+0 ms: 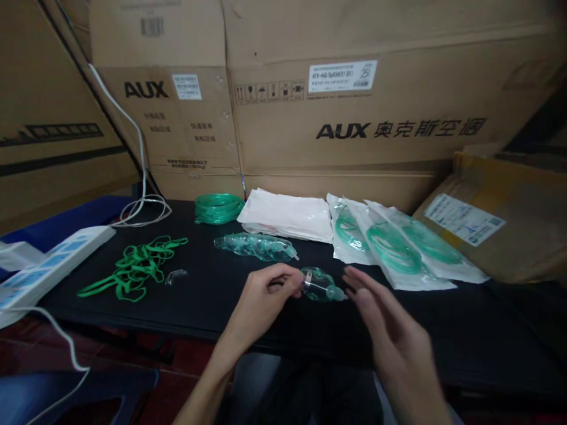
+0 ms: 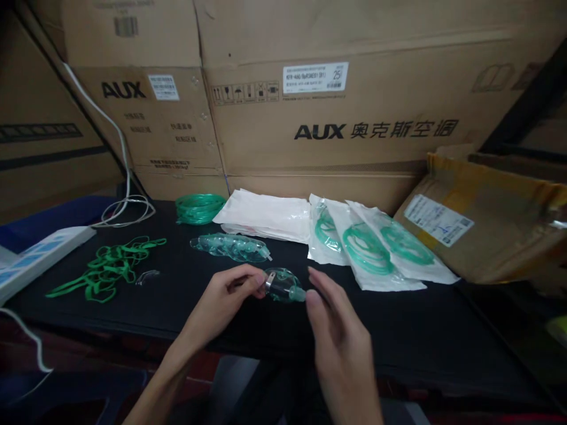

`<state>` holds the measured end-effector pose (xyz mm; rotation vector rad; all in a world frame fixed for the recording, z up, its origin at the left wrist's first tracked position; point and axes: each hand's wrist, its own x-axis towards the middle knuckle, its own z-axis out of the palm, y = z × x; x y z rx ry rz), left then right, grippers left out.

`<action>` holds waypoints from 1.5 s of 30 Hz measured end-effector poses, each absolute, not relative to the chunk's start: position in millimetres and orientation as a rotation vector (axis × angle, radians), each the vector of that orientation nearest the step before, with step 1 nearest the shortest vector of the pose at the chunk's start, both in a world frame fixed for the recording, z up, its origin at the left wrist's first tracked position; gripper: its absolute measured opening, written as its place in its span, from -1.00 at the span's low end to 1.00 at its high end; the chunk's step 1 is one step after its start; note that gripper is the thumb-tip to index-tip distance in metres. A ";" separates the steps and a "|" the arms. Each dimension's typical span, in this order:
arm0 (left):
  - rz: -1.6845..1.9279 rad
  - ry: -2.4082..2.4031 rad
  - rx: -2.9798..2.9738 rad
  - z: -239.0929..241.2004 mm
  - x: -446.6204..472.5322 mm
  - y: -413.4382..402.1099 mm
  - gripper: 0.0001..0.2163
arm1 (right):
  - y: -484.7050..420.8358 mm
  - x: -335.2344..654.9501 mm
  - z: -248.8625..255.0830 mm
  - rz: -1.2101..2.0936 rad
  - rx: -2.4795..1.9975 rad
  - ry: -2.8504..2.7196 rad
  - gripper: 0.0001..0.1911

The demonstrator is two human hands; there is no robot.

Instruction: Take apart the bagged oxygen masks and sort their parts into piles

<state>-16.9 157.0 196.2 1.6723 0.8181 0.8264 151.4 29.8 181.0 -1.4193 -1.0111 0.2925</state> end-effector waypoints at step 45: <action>0.839 0.784 1.756 181.6 11.7 144.2 -0.73 | 70.0 154.7 164.5 0.444 -1.429 -1.090 -0.76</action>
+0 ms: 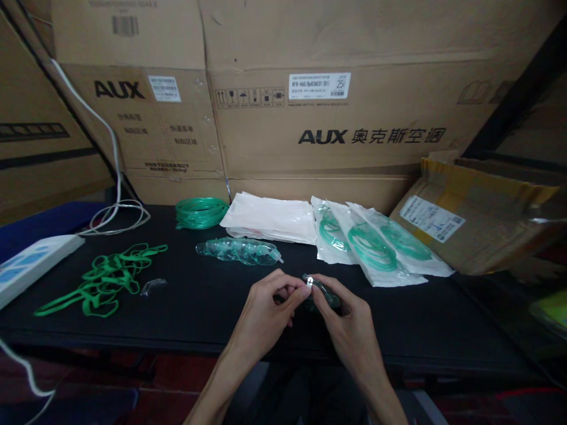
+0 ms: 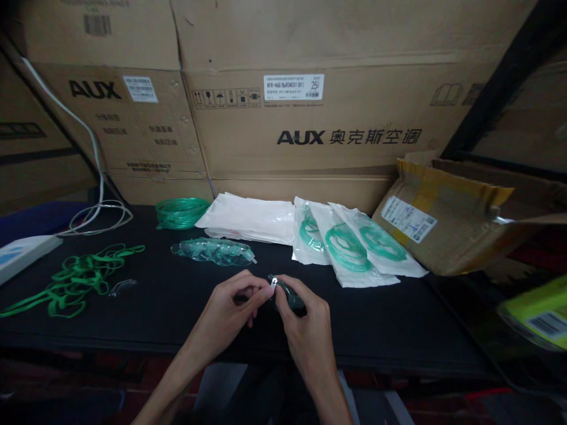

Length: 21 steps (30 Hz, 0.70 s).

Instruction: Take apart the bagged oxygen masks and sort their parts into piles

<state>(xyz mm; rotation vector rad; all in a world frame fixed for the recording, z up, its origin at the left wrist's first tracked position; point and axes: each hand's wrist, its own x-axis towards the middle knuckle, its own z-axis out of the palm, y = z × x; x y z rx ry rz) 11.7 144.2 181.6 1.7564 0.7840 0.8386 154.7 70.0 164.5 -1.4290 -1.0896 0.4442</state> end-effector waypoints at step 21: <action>0.899 0.457 2.460 186.9 -10.1 161.1 -0.68 | 67.8 153.1 164.7 0.428 -1.442 -1.139 -0.72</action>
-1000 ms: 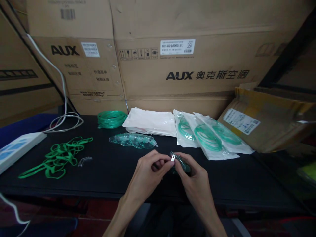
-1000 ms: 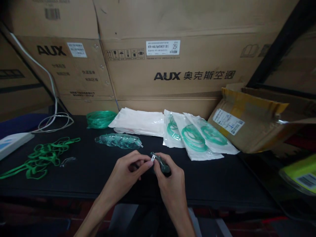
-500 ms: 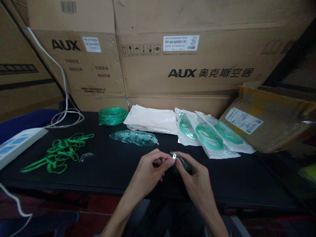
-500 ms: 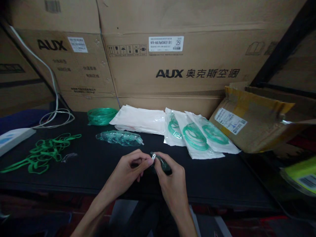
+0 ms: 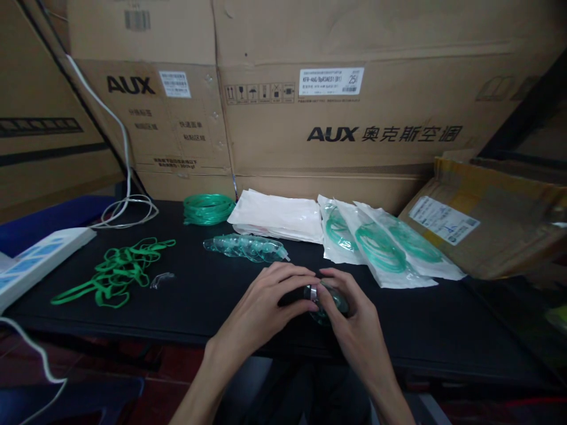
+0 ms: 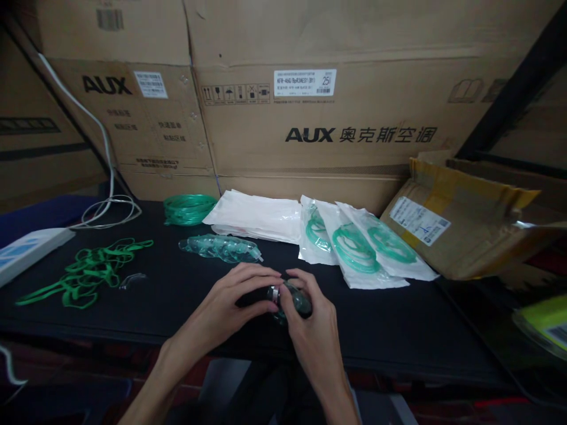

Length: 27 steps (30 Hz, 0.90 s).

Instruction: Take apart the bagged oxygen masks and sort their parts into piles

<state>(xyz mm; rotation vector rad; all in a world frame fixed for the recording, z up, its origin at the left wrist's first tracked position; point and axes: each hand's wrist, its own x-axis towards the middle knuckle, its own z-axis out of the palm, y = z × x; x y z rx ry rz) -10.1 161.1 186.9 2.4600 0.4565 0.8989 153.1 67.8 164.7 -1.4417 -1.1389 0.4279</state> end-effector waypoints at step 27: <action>0.911 0.404 2.389 194.3 -23.0 166.9 -0.70 | 54.0 164.7 163.5 0.580 -1.402 -1.403 -0.76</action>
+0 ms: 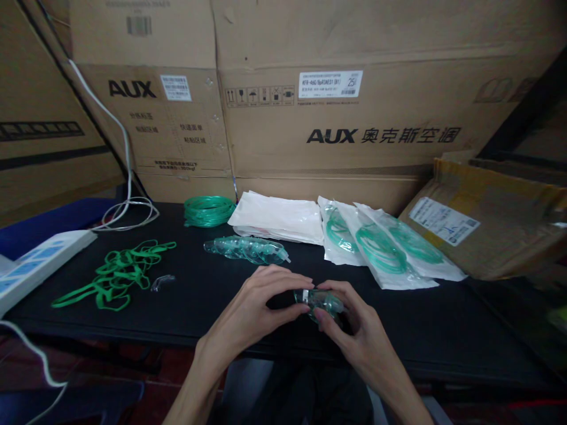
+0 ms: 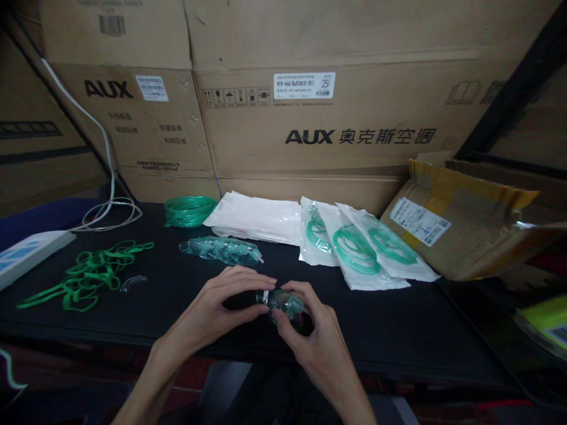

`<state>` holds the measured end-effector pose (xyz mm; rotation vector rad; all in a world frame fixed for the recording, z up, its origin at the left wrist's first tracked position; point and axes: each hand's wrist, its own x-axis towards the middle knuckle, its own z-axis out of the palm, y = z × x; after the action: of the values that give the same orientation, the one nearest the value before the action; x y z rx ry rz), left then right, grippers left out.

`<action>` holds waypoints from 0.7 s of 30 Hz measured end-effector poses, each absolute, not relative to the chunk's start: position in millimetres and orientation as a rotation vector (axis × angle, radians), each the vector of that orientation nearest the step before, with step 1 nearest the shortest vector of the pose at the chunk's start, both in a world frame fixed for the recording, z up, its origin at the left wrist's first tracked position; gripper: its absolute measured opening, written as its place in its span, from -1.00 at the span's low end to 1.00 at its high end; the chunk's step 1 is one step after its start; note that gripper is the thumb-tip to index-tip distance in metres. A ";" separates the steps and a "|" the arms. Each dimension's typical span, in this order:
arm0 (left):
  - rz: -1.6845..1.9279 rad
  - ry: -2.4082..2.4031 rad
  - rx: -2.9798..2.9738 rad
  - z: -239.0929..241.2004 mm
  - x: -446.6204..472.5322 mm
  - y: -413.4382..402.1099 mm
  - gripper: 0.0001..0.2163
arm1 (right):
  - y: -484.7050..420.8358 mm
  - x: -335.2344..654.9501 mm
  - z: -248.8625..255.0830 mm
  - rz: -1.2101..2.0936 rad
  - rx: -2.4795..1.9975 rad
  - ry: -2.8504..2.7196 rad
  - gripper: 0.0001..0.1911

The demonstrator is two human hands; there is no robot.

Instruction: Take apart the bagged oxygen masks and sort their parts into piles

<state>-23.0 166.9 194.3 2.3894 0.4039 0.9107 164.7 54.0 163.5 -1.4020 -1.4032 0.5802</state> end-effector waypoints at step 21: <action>0.867 0.306 2.312 191.8 -25.8 167.0 -0.71 | 52.6 156.6 173.2 0.541 -1.457 -1.399 -0.79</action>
<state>-25.8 167.0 191.8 2.3119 0.3062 0.8670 156.6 52.6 173.2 -1.4568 -1.3992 0.5414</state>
